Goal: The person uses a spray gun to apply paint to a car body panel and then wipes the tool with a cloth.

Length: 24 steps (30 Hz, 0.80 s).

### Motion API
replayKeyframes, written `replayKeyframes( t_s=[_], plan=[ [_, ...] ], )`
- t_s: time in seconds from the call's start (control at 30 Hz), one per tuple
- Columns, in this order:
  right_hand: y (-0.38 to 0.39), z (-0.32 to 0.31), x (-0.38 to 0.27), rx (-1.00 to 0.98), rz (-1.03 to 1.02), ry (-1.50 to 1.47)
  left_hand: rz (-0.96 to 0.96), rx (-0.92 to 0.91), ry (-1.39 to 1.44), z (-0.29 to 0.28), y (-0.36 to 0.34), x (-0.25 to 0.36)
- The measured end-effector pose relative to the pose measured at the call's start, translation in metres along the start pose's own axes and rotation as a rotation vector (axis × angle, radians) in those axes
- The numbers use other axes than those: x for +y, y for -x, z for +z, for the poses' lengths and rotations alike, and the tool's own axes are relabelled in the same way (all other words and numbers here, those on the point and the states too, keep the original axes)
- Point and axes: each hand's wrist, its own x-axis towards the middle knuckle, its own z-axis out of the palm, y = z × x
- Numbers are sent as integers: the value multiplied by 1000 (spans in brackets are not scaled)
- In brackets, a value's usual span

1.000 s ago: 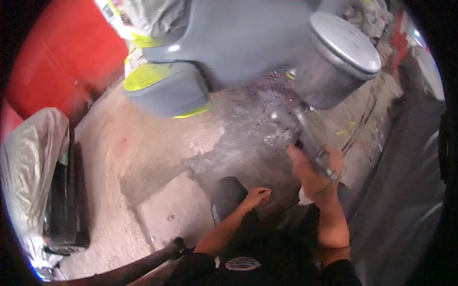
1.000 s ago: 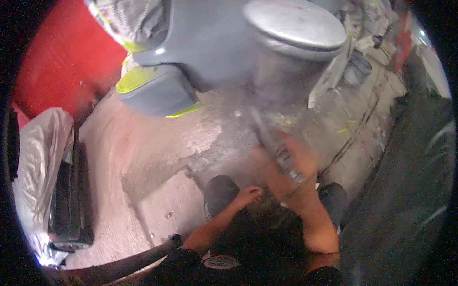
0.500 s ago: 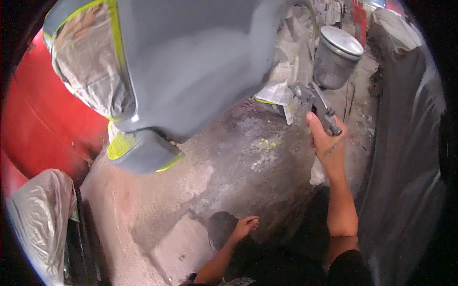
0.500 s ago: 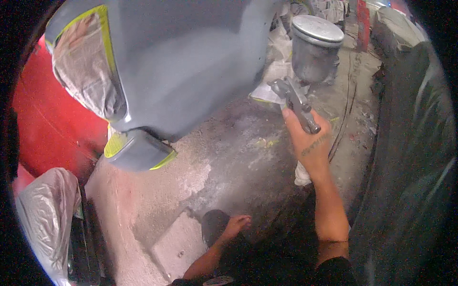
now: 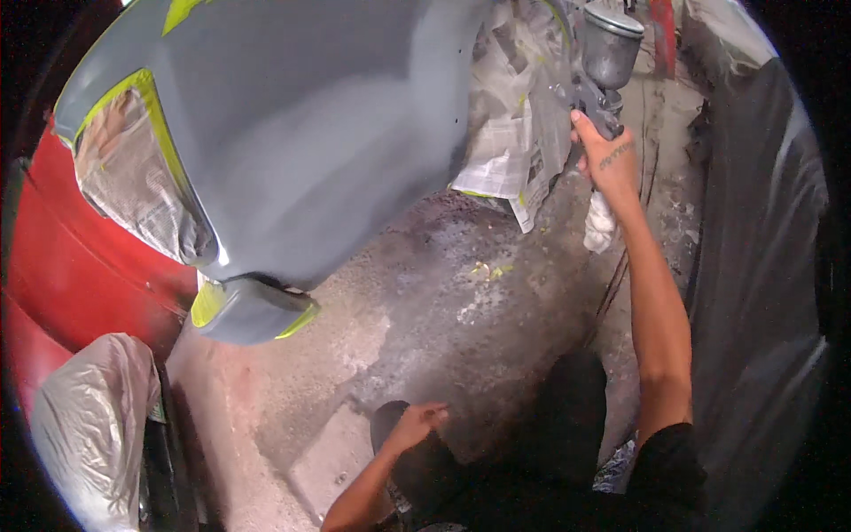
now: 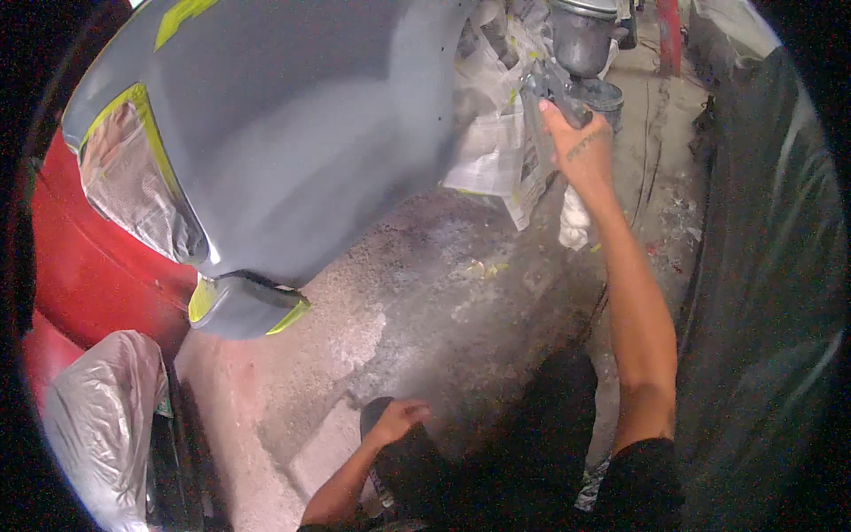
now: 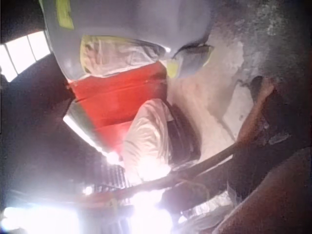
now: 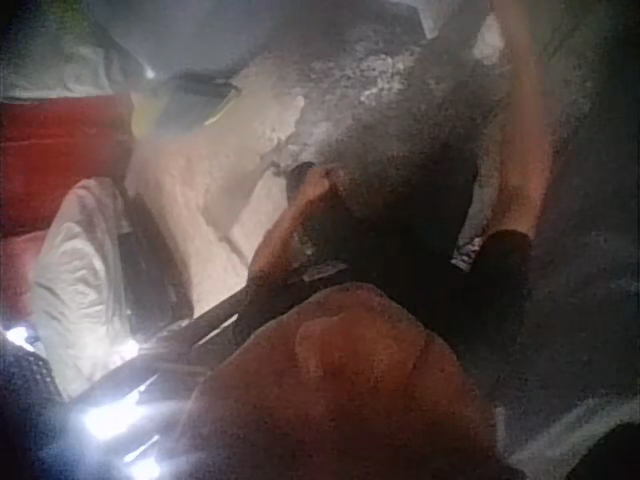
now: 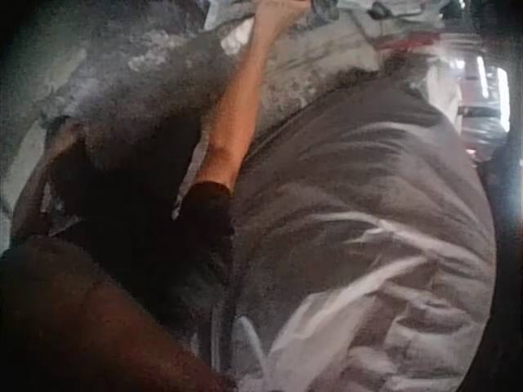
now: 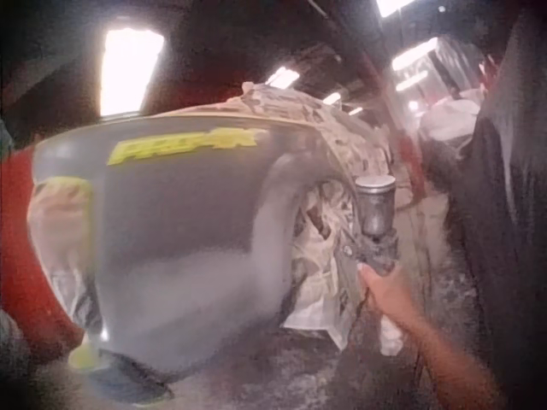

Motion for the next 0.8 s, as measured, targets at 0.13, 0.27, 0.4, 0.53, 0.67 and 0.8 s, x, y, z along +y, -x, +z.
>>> replayKeyframes(
  t_s=[0.13,0.27,0.4,0.53,0.67,0.8],
  plan=[
    [-1,-3,-5,25,-5,-39,238,-133,-244,-15,-37,72],
    [26,-2,-3,-119,-13,-131,378,-289,-505,-23,-62,116],
    [42,-21,-21,-479,-58,-158,411,-331,-662,-29,-72,137],
    [35,-18,-21,-429,-108,-188,365,-285,-570,-47,-73,123],
    [-2,-17,-18,-198,-139,-140,385,-251,-748,-39,-79,115],
    [-43,-14,-8,-59,-163,-120,423,-243,-743,-30,-108,107]
  ],
)
